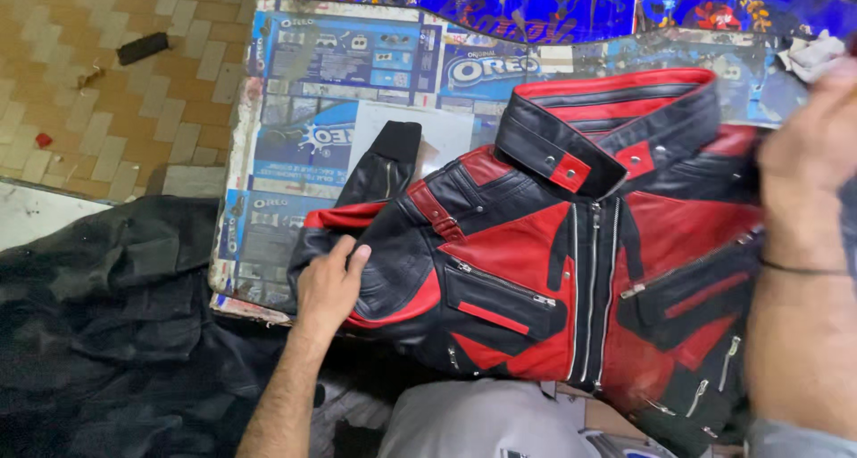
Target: The person uses a sponge to wipe the surface of a red and black leather jacket laid on a table. They repeatedly rub different sections including the collar, chest, and sleeves, occasionally repositioning the jacket to access other areas.
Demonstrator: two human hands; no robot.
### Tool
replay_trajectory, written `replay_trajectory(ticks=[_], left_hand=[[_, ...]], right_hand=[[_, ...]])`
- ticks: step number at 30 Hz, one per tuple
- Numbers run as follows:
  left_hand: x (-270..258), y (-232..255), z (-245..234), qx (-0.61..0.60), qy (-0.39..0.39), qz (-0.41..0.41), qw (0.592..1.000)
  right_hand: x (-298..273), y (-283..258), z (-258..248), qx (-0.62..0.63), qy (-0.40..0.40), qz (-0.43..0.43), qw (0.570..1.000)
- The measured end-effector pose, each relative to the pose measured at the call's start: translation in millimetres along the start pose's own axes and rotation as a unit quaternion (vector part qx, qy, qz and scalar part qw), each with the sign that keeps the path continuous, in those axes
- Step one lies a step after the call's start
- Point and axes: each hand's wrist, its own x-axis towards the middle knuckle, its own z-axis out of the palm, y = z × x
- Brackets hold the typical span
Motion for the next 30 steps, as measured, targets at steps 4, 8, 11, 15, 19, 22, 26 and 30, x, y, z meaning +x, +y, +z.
replay_trajectory(ticks=[4,8,11,15,19,22,26,30], left_hand=[[-10.1,-8.3,50.7,0.057,-0.035,-0.047,0.997],[-29.6,-25.7,75.6,0.083,-0.031,-0.033,0.996],[-42.8,-25.6,75.6,0.090,-0.086,-0.065,0.990],[-46.4,-4.2,63.9,0.097,-0.013,-0.089,0.991],[-49.8,21.8,68.7,0.012,0.186,0.055,0.981],[-25.4,14.6,93.1,-0.004,0.202,0.150,0.968],[30.6,-17.1,131.5,0.065,0.190,0.132,0.971],[44.2,-52.4,162.3,0.057,0.257,0.191,0.946]], right_hand=[[-23.4,-5.1,73.8,-0.048,-0.069,0.062,0.995],[-57.0,-0.1,108.5,-0.020,-0.121,0.120,0.985],[-72.9,13.6,117.0,-0.025,-0.111,0.105,0.988],[-78.7,12.2,119.1,0.055,-0.095,0.101,0.989],[-104.6,-4.9,69.5,0.098,0.038,0.078,0.991],[-162.0,-27.9,4.1,0.387,-0.014,0.230,0.893],[-215.2,-14.5,-93.3,0.392,-0.066,0.230,0.888],[-218.5,63.2,-183.0,0.241,-0.012,0.271,0.932]])
